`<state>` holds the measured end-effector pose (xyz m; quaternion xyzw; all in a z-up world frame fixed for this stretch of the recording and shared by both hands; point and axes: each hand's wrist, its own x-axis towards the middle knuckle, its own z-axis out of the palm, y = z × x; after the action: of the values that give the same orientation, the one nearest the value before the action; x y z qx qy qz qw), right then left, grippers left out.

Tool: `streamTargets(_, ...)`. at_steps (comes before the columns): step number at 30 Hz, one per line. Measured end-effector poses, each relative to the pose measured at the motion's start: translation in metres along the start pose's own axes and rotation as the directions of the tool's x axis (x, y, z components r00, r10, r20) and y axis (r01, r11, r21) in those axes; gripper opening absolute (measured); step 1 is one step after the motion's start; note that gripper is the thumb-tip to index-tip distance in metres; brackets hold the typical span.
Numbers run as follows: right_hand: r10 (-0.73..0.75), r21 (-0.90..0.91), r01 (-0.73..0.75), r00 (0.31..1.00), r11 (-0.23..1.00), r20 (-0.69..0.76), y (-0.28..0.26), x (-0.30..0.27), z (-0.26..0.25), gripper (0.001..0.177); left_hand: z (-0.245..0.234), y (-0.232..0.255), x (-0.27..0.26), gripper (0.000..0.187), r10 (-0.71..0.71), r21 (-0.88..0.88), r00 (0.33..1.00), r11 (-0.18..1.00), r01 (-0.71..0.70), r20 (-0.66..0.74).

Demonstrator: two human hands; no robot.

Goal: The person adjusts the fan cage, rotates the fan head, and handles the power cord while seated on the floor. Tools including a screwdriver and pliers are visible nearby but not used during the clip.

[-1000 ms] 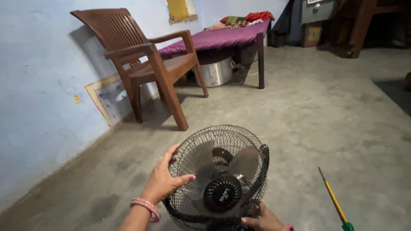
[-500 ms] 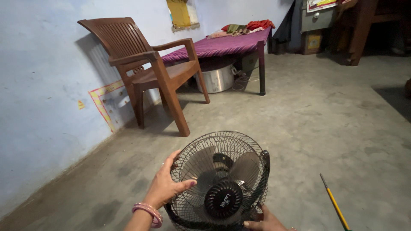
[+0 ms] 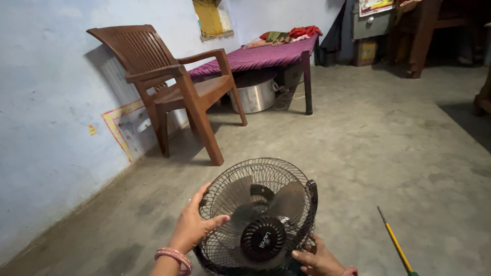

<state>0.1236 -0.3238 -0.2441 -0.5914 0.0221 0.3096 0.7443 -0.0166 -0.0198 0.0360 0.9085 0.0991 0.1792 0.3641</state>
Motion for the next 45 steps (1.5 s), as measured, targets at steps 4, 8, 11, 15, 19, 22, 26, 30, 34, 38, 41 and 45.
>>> streamTargets(4,-0.052,0.092,0.05,0.998,0.995,0.026,0.003,-0.003,0.002,0.117,0.001,-0.002,-0.001,0.112,0.007,0.028,1.0,1.0,-0.006,-0.019)
streamTargets(8,-0.107,0.158,0.095,0.992,0.983,0.066,0.01,0.003,-0.006,0.117,0.005,-0.002,-0.001,0.113,0.02,-0.005,0.999,1.0,-0.02,-0.025)
streamTargets(11,-0.073,0.148,0.072,0.997,0.986,0.003,0.012,0.007,-0.005,0.118,0.005,-0.004,-0.002,0.114,0.072,-0.03,0.997,0.997,-0.074,-0.039)
streamTargets(15,-0.05,0.171,0.05,0.999,0.984,-0.004,0.005,0.0,-0.001,0.118,0.005,-0.005,-0.001,0.116,0.08,0.007,0.996,0.997,-0.08,-0.03)
streamTargets(19,0.017,0.079,-0.02,0.999,0.997,0.038,-0.016,-0.018,0.002,0.113,0.007,-0.005,0.0,0.119,0.083,0.026,0.996,0.996,-0.082,-0.025)
streamTargets(22,-0.061,0.062,0.053,0.99,0.997,0.127,-0.03,-0.031,0.01,0.109,0.008,-0.004,0.0,0.117,0.07,0.012,0.997,0.997,-0.07,-0.026)
streamTargets(26,0.007,0.023,-0.008,0.999,1.0,0.052,-0.045,-0.043,0.02,0.109,0.007,-0.002,0.0,0.11,0.096,0.037,0.994,0.995,-0.094,-0.053)
streamTargets(30,0.014,-0.039,-0.015,1.0,0.999,-0.026,-0.055,-0.058,0.018,0.113,0.008,0.0,-0.004,0.106,0.089,0.059,0.994,0.995,-0.085,-0.062)
streamTargets(34,-0.024,-0.035,0.023,0.999,0.999,-0.023,-0.063,-0.06,0.017,0.12,0.009,0.004,-0.006,0.11,0.021,0.111,0.999,0.994,-0.017,-0.027)
streamTargets(38,-0.013,-0.007,0.013,0.999,1.0,-0.042,-0.065,-0.055,0.017,0.12,0.006,0.008,-0.012,0.114,0.023,0.202,0.999,0.979,-0.013,-0.049)
streamTargets(41,-0.018,0.012,0.019,0.998,1.0,-0.067,-0.06,-0.053,0.016,0.115,0.009,0.013,-0.015,0.117,0.047,0.249,0.994,0.968,-0.02,-0.103)
streamTargets(45,-0.017,0.022,0.019,0.994,1.0,-0.106,-0.059,-0.053,0.02,0.109,0.011,0.015,-0.019,0.118,0.032,0.259,0.99,0.966,0.005,-0.138)
